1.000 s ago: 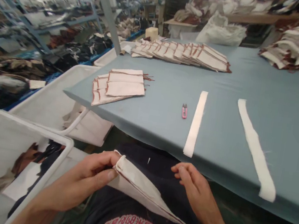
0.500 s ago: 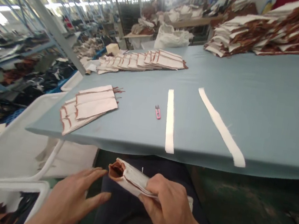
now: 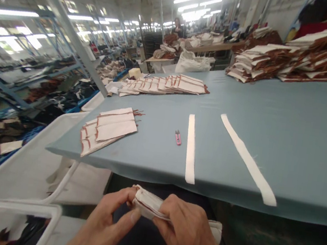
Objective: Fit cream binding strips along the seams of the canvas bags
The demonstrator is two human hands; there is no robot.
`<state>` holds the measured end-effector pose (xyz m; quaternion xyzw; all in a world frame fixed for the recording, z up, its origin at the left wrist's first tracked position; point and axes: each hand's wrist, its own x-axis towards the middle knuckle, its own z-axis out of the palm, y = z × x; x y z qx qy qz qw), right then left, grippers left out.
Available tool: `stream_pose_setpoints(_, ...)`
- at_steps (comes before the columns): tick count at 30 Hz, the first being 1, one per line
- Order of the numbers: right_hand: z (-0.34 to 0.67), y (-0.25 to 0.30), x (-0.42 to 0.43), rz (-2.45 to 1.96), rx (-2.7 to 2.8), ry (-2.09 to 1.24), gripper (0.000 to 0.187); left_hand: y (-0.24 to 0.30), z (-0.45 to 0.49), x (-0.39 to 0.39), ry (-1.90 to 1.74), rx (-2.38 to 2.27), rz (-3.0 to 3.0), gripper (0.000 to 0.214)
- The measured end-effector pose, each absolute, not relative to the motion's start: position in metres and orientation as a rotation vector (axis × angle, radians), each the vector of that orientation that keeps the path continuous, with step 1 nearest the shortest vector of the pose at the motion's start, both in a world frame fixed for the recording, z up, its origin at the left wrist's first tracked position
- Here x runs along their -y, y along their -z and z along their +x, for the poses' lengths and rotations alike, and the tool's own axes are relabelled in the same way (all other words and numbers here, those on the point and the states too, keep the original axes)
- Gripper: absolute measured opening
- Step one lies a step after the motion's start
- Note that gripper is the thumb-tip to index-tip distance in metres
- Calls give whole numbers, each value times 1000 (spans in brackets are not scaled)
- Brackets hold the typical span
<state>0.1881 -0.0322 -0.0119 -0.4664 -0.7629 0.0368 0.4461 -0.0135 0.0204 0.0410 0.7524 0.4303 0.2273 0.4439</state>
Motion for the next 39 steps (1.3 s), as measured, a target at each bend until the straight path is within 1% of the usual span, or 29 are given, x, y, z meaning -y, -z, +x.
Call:
stream_pose_setpoints(2, 185, 9, 31, -1174, 1878, -152, 24, -45, -15, -18, -519, -1077, 1812, 17)
stream_pose_setpoints(4, 181, 6, 32, -1223, 1841, -307, 24, -48, -17, -16, -492, -1071, 1739, 24)
stream_pose_setpoints(9, 175, -7, 35, -1324, 1617, -889, 14, -46, -18, -13, -502, -1086, 1648, 33)
stream_pose_setpoints(14, 171, -25, 26, -1207, 1378, -1380, 21, -51, -14, -7, -509, -1069, 1650, 30)
stream_pose_setpoints(21, 173, -27, 14, -996, 1220, -1661, 25, -54, -13, -5, -547, -1060, 1622, 29)
stream_pose_setpoints(26, 177, -24, 14, -969, 1194, -1755, 22, -50, -14, -8, -554, -1007, 1641, 29)
stream_pose_setpoints(29, 178, -21, 14, -1038, 1187, -1767, 21, -50, -11, -10, -581, -943, 1668, 27)
stream_pose_setpoints(34, 174, -20, 13, -1163, 1238, -1612, 18, -44, -7, -10, -592, -971, 1674, 29)
stream_pose_setpoints(37, 169, -22, 14, -1264, 1277, -1451, 14, -38, -5, -10, -591, -1062, 1624, 35)
stream_pose_setpoints(39, 165, -21, 17, -1321, 1292, -1371, 15, -34, -5, -10, -600, -1085, 1571, 40)
